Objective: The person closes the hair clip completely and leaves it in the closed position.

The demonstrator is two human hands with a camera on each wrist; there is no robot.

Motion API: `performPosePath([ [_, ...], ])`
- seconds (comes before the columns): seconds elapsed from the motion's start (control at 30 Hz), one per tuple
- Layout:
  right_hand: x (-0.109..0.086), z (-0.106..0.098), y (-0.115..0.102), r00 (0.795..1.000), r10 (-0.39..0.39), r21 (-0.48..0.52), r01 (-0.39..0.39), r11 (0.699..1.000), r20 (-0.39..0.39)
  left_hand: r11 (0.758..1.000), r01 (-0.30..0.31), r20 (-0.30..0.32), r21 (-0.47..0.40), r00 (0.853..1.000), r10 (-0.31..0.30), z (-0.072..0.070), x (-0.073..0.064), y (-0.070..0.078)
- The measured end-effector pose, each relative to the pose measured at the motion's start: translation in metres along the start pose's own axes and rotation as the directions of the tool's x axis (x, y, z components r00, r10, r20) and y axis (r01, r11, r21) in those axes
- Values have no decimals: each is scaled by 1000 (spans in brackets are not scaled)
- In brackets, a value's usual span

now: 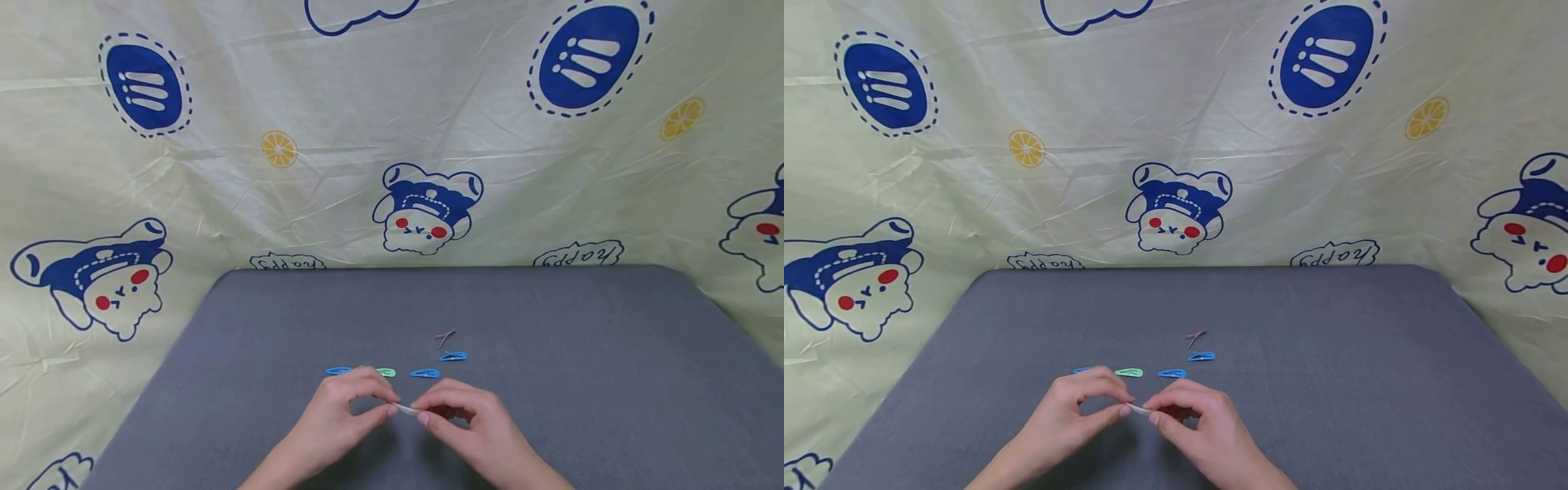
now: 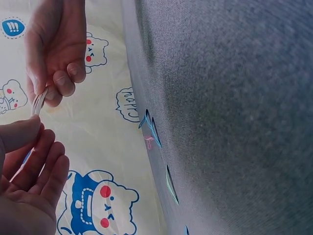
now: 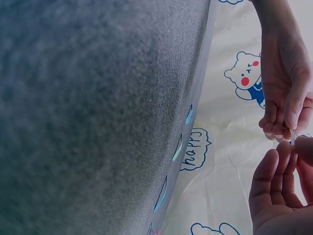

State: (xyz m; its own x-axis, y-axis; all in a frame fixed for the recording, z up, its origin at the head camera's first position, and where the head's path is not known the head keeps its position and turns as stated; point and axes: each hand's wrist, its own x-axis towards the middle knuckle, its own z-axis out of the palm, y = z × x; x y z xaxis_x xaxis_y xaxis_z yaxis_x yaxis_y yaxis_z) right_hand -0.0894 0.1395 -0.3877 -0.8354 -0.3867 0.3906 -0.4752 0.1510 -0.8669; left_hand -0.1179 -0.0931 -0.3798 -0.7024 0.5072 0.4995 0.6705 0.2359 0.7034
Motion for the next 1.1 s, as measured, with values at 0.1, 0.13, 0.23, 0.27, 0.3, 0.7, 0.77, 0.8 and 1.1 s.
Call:
performPosePath([
  [0.1, 2, 0, 0, 1000, 21, 8, -21, 1000, 15, 1000, -2, -20, 20, 1000, 3, -1, 0, 0],
  [0.13, 3, 1, 0, 999, 29, 9, -29, 1000, 22, 1000, -10, -29, 27, 1000, 11, -1, 0, 0],
  [0.23, 6, 2, 1, 999, 36, 4, -36, 999, 35, 998, -32, -56, 55, 998, 35, -3, -2, 0],
  [0.27, 7, 2, 2, 999, 34, 1, -34, 999, 36, 997, -36, -64, 67, 997, 41, -3, -3, 0],
  [0.3, 8, 3, 2, 999, 40, 0, -40, 999, 36, 996, -39, -68, 78, 997, 45, -3, -4, -1],
  [0.7, 21, 9, 8, 999, -24, 31, 22, 999, 39, 968, -186, -103, 170, 973, 205, -10, -11, -10],
  [0.77, 24, 8, 7, 999, -15, 41, 13, 999, 44, 964, -198, -115, 177, 969, 221, -12, -11, -10],
  [0.8, 26, 8, 6, 999, 0, 51, -2, 999, 49, 962, -203, -122, 181, 966, 227, -12, -11, -10],
  [1.1, 41, 11, 2, 993, 68, 41, -72, 997, 95, 956, -201, -150, 212, 960, 235, -22, -15, -13],
])
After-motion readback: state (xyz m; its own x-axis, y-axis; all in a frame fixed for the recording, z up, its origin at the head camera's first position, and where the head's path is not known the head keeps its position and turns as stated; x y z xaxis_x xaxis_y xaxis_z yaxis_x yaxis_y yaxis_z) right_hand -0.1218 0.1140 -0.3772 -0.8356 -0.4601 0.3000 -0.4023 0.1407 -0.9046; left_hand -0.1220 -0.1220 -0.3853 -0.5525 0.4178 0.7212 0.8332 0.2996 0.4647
